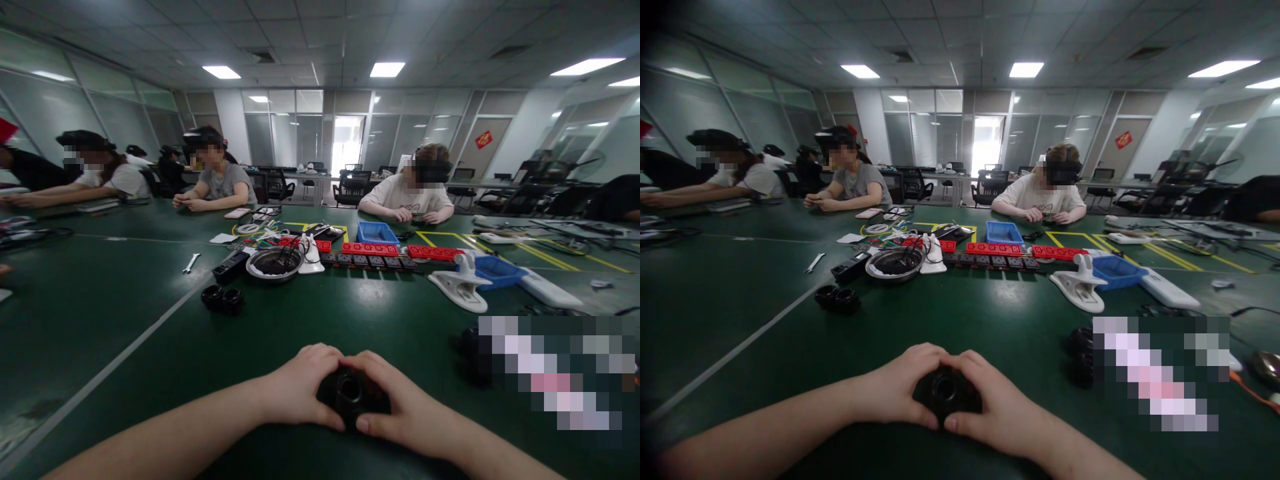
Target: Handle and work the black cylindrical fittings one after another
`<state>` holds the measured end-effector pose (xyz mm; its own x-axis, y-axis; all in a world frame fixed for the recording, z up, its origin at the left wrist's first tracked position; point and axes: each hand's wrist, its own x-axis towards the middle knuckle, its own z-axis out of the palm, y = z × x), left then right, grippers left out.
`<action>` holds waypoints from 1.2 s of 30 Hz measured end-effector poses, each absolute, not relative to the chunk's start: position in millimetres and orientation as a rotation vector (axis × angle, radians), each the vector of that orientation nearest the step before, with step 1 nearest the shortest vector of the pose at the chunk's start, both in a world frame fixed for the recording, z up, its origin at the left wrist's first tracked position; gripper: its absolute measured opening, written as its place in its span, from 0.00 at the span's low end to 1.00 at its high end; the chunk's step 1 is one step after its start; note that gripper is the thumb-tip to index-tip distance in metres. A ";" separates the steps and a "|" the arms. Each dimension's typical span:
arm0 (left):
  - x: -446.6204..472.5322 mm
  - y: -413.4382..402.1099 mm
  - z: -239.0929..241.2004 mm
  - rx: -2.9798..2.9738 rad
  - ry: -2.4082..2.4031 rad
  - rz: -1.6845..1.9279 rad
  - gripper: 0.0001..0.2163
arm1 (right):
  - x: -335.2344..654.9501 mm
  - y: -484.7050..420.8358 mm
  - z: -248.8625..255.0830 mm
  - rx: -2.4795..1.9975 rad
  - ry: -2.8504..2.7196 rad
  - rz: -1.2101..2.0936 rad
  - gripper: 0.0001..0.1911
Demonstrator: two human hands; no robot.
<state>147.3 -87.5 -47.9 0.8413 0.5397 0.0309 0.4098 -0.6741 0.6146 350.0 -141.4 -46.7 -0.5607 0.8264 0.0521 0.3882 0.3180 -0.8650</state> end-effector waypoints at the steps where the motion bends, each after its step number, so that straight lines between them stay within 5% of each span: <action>1: 146.6 -91.9 -45.9 2.396 0.766 0.287 0.29 | 348.0 -144.2 -48.3 -1.111 -2.060 1.148 0.31; 5: 149.4 -107.8 -44.0 2.338 1.079 0.312 0.33 | 337.9 -152.0 -57.7 -1.297 -1.912 1.032 0.32; 13: 159.8 -104.3 -53.6 2.487 1.016 0.262 0.16 | 331.1 -150.3 -57.2 -1.363 -1.932 0.941 0.18; 22: 148.2 -79.7 -52.4 2.447 0.544 0.218 0.18 | 356.0 -134.3 -39.8 -0.976 -2.149 1.318 0.23; 29: 149.5 -94.2 -53.3 2.502 0.816 0.405 0.28 | 344.8 -147.9 -51.6 -1.181 -2.022 1.064 0.38; 36: 159.4 -106.2 -62.5 2.490 0.988 0.422 0.17 | 331.6 -153.0 -52.6 -1.398 -1.956 0.883 0.19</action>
<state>159.4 -106.2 -62.5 0.7003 0.7036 0.1208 0.5741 -0.6556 0.4906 331.6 -153.0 -52.6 -0.2896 0.9544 0.0731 0.5764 0.2348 -0.7827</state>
